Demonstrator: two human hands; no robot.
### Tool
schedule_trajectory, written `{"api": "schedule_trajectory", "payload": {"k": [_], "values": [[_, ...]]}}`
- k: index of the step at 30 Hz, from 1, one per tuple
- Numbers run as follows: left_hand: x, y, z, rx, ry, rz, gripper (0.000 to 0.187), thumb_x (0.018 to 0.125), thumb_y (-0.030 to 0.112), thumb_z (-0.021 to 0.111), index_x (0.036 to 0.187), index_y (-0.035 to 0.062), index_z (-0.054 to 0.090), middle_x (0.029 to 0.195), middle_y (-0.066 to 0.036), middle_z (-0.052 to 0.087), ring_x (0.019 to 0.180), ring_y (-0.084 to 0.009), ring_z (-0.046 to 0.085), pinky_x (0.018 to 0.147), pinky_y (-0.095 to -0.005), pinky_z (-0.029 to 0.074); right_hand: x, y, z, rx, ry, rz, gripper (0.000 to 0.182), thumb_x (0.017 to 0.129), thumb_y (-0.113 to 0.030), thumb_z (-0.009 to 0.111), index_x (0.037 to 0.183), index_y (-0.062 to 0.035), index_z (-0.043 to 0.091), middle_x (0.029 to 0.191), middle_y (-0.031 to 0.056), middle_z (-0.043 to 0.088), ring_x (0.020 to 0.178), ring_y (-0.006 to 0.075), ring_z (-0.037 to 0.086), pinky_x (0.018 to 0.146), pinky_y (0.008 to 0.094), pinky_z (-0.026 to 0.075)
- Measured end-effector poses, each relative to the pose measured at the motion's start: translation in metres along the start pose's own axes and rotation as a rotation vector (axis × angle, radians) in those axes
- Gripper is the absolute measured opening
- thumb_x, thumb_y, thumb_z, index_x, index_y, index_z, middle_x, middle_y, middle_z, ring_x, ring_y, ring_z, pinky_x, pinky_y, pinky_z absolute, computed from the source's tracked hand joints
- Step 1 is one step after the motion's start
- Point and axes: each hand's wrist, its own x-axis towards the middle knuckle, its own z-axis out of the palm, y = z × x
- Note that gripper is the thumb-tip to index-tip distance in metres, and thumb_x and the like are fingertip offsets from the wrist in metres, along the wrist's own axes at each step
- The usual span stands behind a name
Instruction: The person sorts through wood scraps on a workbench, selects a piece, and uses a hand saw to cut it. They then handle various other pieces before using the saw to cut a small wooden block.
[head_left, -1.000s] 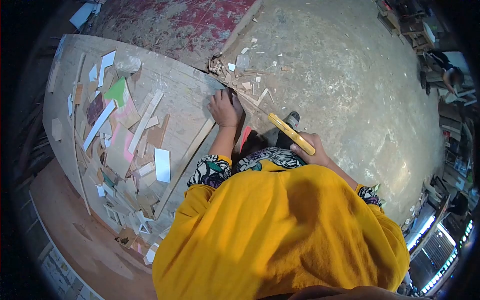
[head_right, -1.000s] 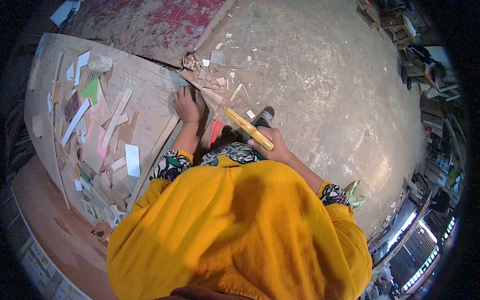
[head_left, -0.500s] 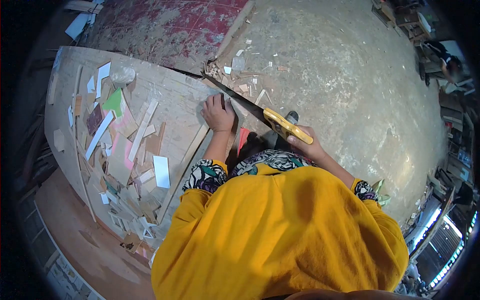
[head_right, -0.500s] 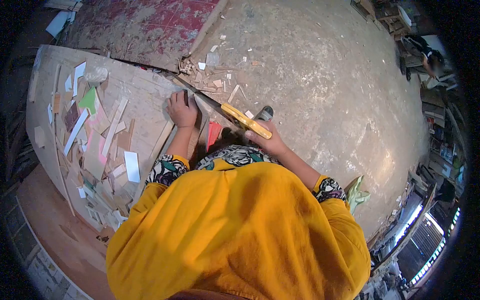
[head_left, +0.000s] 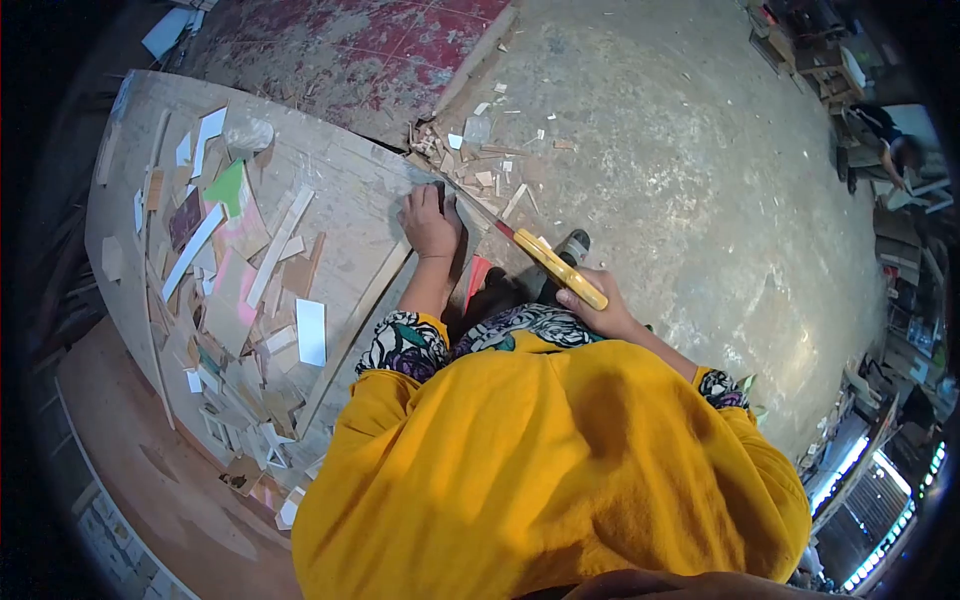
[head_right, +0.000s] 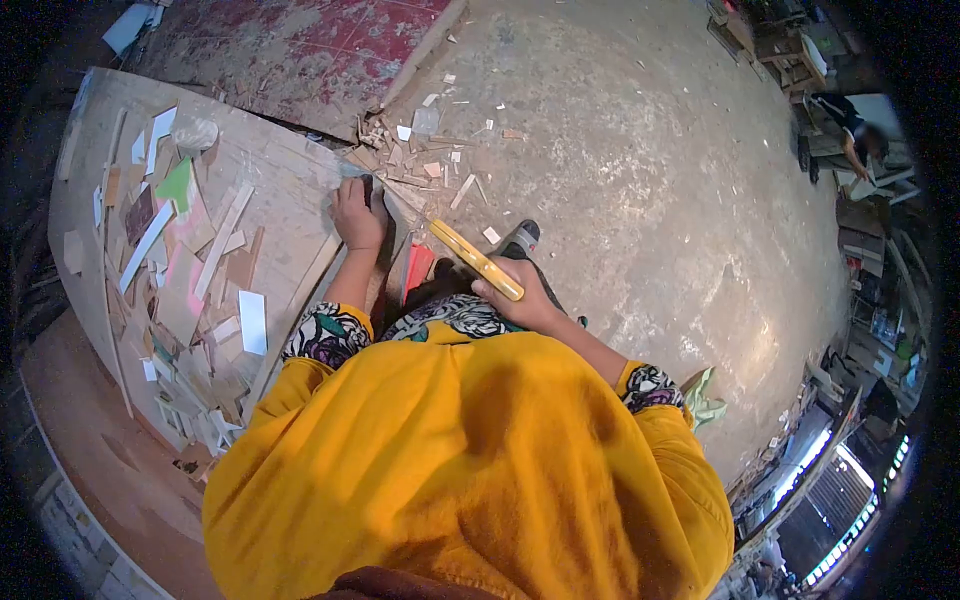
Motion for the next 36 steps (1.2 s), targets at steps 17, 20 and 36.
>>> {"api": "schedule_trajectory", "payload": {"k": [17,20,36], "values": [[0.000,-0.002,0.001,-0.047,-0.030,0.005,0.022,0.070,0.018,0.063,0.089,0.0095,0.055,0.096,-0.005,0.053,0.092,-0.0285,0.049,0.076,-0.0427,0.039,0.066,0.005,0.024,0.164,0.049,0.125,0.030,0.079,-0.030,0.065,0.085,-0.0013,0.057,0.064,-0.0019,0.052,0.059,0.0071,0.049,0.053,0.0238,0.040],[0.000,0.000,0.001,0.018,0.028,0.006,0.022,0.069,0.019,0.064,0.088,0.0107,0.055,0.095,-0.004,0.053,0.092,-0.0270,0.049,0.075,-0.0433,0.038,0.063,0.021,0.027,0.143,0.060,0.054,0.029,0.079,-0.029,0.065,0.084,-0.0013,0.058,0.062,-0.0020,0.051,0.057,0.0064,0.047,0.051,0.0226,0.038],[0.000,-0.003,0.004,0.017,-0.005,-0.026,0.025,0.069,0.019,0.064,0.093,0.0117,0.057,0.097,-0.004,0.053,0.094,-0.0258,0.049,0.077,-0.0424,0.039,0.044,0.027,0.019,-0.151,0.083,-0.157,0.024,0.078,-0.022,0.064,0.088,-0.0004,0.059,0.070,0.0081,0.058,0.060,0.0143,0.051,0.058,0.0287,0.042]]}}
